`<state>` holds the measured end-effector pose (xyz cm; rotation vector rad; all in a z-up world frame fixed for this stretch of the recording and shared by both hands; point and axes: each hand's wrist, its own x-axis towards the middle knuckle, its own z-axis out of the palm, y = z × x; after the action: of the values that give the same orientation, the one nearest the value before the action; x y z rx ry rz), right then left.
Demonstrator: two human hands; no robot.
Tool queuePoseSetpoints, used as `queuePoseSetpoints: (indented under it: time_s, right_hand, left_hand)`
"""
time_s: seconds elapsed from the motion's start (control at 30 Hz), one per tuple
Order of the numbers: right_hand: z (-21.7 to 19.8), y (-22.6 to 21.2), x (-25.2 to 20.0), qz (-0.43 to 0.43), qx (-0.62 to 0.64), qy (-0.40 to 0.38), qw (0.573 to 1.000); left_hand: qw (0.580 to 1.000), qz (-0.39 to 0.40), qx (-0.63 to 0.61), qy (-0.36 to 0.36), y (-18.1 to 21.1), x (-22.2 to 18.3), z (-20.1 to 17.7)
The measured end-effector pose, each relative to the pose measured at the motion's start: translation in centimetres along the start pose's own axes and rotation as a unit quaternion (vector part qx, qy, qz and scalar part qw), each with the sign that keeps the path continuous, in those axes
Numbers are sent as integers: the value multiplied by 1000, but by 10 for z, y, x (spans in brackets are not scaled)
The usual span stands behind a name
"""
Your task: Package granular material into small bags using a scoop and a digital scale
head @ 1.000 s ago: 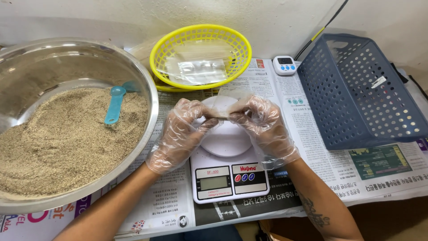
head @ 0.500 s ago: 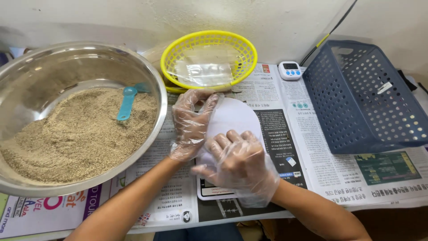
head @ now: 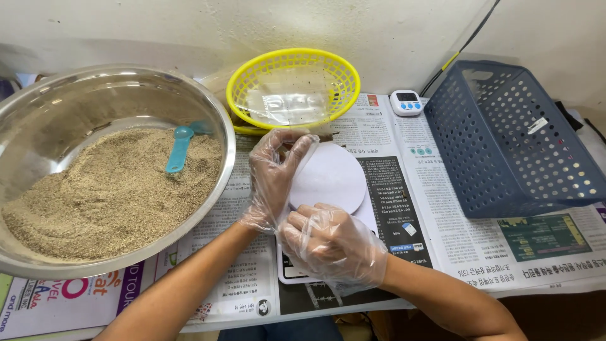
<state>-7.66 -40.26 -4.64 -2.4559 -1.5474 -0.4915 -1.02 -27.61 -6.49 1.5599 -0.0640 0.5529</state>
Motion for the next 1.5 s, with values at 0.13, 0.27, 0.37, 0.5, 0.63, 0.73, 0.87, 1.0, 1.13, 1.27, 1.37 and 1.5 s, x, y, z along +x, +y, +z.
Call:
queuePoseSetpoints:
  time_s: [0.13, 0.27, 0.37, 0.5, 0.63, 0.73, 0.87, 1.0, 1.13, 1.27, 1.37, 1.5]
  right_hand:
    - [7, -1, -3, -74, 80, 50, 993]
    - [-6, -22, 0, -133, 37, -31, 990]
    - [-18, 11, 2, 32, 114, 95, 988]
    - [-28, 61, -5, 277, 224, 264, 896]
    - [-23, 81, -7, 353, 396, 246, 811]
    - [-24, 87, -5, 351, 432, 234, 797]
    - [-28, 90, -9, 361, 420, 197, 809]
    - [-20, 82, -5, 404, 423, 232, 777]
    - [-17, 81, -5, 433, 469, 193, 746]
    - [-6, 89, -13, 446, 370, 139, 803]
    - [-10, 84, -13, 437, 276, 117, 848]
    - [-24, 73, -5, 459, 221, 81, 857]
  left_hand:
    - [994, 73, -53, -55, -9, 0, -1]
    - [996, 37, -83, -23, -23, 12, -4]
    - [999, -30, -1, -33, -14, 11, -15]
    - [999, -5, -8, -50, -13, 4, -19]
    - [994, 35, 37, -96, -7, -3, -17]
    - [987, 57, 57, -136, 1, -8, -18]
    - [978, 104, 60, -173, 7, -3, -21]
    - [982, 10, 29, -187, -1, 3, -27]
    - [978, 65, 70, -184, 0, 7, -30]
    - [983, 89, 22, -162, -19, 6, -30]
    - [971, 116, 84, -190, -41, 12, -40]
    - [973, 122, 81, -181, -43, 12, -37]
